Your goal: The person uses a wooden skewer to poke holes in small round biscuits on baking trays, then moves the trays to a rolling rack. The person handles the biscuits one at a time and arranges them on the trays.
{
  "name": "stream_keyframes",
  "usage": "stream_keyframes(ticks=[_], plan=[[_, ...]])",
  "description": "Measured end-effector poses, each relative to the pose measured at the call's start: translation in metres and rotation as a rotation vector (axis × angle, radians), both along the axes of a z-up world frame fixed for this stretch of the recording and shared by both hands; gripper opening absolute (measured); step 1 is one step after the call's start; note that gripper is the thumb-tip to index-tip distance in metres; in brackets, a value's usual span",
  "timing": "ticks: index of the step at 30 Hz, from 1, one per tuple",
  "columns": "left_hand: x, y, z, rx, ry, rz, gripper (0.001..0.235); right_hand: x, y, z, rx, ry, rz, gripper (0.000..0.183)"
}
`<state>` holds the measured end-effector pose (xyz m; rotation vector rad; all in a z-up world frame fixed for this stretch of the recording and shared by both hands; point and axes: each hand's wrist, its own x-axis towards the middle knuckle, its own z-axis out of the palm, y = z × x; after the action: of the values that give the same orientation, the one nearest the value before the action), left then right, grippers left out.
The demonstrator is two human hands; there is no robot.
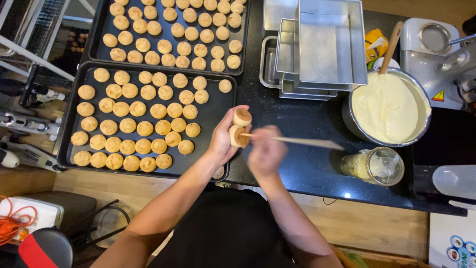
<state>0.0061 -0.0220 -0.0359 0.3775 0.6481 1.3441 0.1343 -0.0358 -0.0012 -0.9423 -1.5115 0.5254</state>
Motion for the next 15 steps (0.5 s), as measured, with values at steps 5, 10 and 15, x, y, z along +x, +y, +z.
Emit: stream_keyframes(ticks=[5, 10, 15], plan=[[0.005, -0.002, 0.012, -0.053, 0.107, 0.070, 0.041, -0.010, -0.007, 0.004, -0.054, -0.103, 0.090, 0.014], [0.006, -0.005, 0.003, 0.188, 0.797, 0.139, 0.040, -0.002, -0.006, -0.011, 0.038, -0.185, 0.125, 0.018], [0.010, -0.012, -0.008, 0.242, 0.778, 0.159, 0.040, -0.007, -0.011, -0.046, -0.407, 0.315, 0.164, 0.033]])
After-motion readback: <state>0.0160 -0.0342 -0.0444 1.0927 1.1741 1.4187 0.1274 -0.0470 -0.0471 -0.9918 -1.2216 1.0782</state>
